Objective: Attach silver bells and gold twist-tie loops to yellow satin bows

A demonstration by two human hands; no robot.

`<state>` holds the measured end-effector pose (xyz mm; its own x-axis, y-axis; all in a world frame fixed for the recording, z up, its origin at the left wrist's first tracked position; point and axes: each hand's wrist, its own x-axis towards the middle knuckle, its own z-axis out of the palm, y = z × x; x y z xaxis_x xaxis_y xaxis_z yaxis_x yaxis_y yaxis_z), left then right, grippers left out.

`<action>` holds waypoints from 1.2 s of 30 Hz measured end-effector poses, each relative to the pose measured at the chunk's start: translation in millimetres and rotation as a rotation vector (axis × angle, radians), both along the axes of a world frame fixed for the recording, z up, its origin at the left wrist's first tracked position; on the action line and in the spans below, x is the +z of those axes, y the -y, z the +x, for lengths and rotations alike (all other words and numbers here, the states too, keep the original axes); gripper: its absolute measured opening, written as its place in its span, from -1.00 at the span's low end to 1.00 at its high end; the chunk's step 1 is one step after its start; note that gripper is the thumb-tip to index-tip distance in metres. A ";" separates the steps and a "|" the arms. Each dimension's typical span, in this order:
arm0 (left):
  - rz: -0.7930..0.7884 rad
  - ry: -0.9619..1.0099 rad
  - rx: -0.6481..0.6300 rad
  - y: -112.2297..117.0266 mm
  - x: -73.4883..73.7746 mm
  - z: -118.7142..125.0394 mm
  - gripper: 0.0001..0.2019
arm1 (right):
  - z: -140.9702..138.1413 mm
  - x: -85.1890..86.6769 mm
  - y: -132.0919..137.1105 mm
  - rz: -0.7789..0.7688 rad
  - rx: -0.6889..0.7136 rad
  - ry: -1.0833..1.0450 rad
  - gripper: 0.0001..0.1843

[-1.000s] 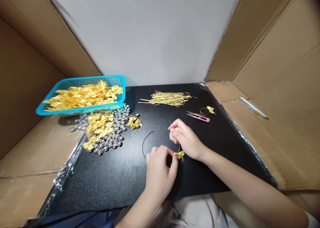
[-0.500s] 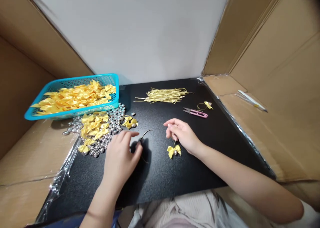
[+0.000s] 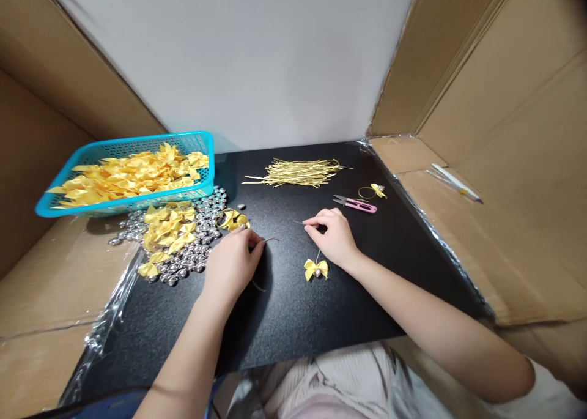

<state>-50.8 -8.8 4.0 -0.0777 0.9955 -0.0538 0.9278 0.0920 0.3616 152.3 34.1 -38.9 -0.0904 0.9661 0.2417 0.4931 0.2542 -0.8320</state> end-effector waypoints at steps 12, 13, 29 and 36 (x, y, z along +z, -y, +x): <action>0.011 0.828 0.164 -2.8 9.5 14.5 -0.67 | -0.4 1.9 3.4 0.238 0.009 0.143 -0.80; 0.004 0.936 0.176 -4.2 13.2 20.6 -0.62 | -0.7 5.7 6.9 0.290 0.067 0.127 -0.77; -0.405 1.889 0.284 -76.1 46.4 90.5 -0.76 | 27.2 23.8 0.5 0.850 0.104 0.182 -0.75; -0.468 1.822 0.371 -84.0 14.6 82.3 -0.66 | 31.0 21.1 -2.4 0.778 0.083 0.218 -0.80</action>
<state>31.5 75.2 18.6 0.1998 0.8289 -0.5226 -0.5751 0.5310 0.6223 183.3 36.5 -17.7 -0.2771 0.5170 0.8099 0.5781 0.7629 -0.2893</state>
